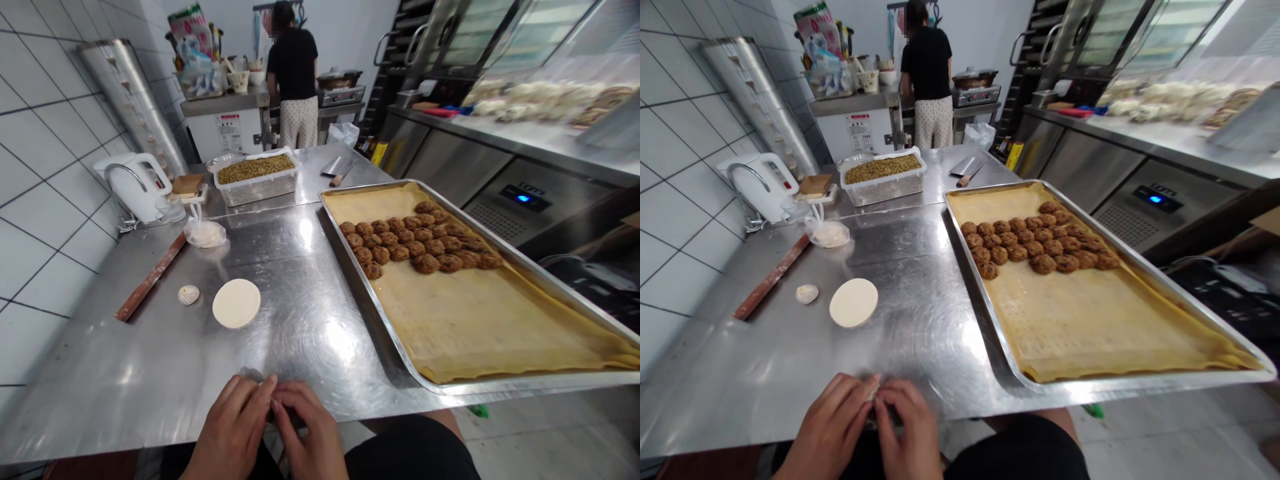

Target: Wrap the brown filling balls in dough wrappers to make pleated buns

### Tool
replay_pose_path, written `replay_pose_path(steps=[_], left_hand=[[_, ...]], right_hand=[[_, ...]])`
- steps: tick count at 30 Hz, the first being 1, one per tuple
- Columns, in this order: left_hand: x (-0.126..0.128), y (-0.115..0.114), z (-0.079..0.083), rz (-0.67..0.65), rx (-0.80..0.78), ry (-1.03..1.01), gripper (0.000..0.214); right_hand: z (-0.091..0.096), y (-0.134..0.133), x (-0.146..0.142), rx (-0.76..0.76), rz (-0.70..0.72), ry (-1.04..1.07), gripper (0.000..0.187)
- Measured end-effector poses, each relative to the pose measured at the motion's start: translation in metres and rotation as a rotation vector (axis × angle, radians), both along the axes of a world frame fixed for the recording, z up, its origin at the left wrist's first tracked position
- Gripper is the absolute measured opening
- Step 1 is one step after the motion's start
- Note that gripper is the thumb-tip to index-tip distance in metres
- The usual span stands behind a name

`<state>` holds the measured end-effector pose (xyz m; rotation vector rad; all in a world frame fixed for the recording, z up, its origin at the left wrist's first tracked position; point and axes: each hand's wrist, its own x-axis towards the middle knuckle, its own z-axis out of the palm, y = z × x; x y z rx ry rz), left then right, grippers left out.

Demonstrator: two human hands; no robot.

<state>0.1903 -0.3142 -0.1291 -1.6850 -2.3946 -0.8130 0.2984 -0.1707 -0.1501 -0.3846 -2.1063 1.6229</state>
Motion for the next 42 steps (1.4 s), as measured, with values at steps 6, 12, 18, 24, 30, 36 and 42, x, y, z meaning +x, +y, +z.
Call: replay_pose_path(steps=[6, 12, 18, 24, 30, 36, 42], left_hand=[[0.0, 0.001, 0.004, 0.007, 0.057, 0.003, 0.019], [0.002, 0.002, 0.004, -0.031, -0.017, 0.03, 0.025], [0.0, 0.002, 0.006, -0.054, 0.018, 0.07, 0.023], [0.004, 0.005, 0.007, -0.057, -0.003, 0.094, 0.021], [0.002, 0.003, 0.007, -0.075, -0.021, 0.016, 0.03], [0.006, 0.008, 0.008, -0.066, 0.03, 0.053, 0.022], [0.003, 0.005, 0.009, -0.08, -0.026, 0.014, 0.033]], right_hand=[[-0.012, 0.003, 0.005, 0.095, -0.024, 0.001, 0.016], [-0.002, 0.001, 0.0, 0.0, -0.027, -0.035, 0.02], [-0.01, 0.005, 0.009, 0.139, 0.005, 0.048, 0.021], [-0.001, 0.003, 0.003, -0.085, -0.081, -0.142, 0.024], [-0.008, 0.001, 0.01, 0.088, -0.007, 0.047, 0.022], [-0.003, 0.003, 0.006, -0.132, -0.126, -0.152, 0.025], [-0.004, -0.003, 0.01, -0.118, -0.029, 0.008, 0.024]])
